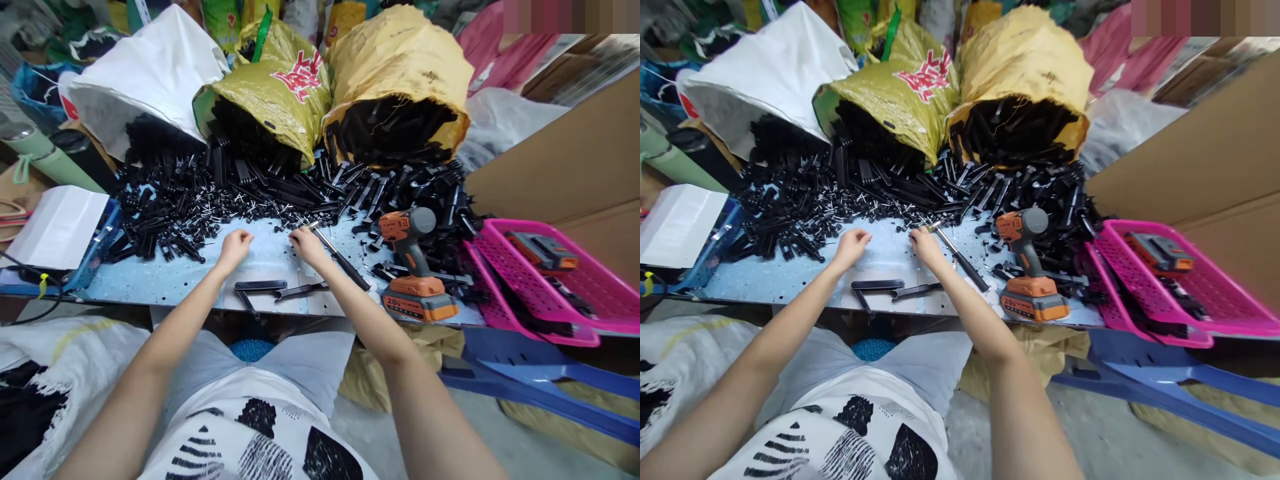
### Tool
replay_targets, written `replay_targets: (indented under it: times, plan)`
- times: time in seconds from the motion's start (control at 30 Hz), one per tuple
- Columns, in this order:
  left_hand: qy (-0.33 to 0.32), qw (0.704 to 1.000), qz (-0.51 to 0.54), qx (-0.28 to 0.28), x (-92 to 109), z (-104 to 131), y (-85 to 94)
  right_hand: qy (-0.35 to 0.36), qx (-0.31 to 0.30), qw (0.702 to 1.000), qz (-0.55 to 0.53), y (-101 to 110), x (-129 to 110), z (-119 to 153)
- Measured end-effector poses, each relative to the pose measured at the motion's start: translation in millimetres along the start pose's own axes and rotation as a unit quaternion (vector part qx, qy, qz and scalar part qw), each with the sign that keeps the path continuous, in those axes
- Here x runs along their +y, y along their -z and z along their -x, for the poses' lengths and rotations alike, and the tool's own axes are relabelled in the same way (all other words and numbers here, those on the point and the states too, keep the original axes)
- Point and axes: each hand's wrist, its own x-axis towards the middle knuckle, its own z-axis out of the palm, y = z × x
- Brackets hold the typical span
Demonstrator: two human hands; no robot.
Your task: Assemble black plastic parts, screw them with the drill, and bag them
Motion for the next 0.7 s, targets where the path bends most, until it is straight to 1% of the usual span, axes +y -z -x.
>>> replay_targets:
  times: [0.03,0.1,0.17,0.2,0.23,0.3,0.4,0.5,0.63,0.7]
  plan:
    - [0.03,0.995,0.095,0.0,-8,19,6.2,0.028,-0.012,0.998,-0.056,2,3,11]
    - [0.104,0.958,0.267,-0.004,-22,60,16.5,0.072,-0.072,0.98,-0.171,9,7,36]
    - [0.159,0.92,0.358,-0.01,-29,93,22.6,0.083,-0.139,0.961,-0.226,16,7,55]
    - [0.174,0.91,0.377,-0.01,-30,104,24.0,0.085,-0.159,0.957,-0.226,19,4,62]
    - [0.182,0.906,0.382,-0.007,-30,112,24.5,0.088,-0.167,0.959,-0.212,22,1,66]
    - [0.175,0.916,0.362,0.002,-30,118,24.6,0.106,-0.162,0.969,-0.156,26,-10,70]
    - [0.15,0.942,0.299,-0.002,-33,115,26.1,0.148,-0.156,0.976,-0.04,29,-28,71]
    - [0.135,0.96,0.245,-0.02,-35,112,28.6,0.16,-0.15,0.974,0.049,29,-39,72]
    - [0.059,0.982,0.177,-0.044,-32,113,27.1,0.181,-0.158,0.969,0.058,26,-40,74]
    - [0.042,0.989,0.131,-0.049,-32,111,25.3,0.19,-0.158,0.967,0.067,25,-40,73]
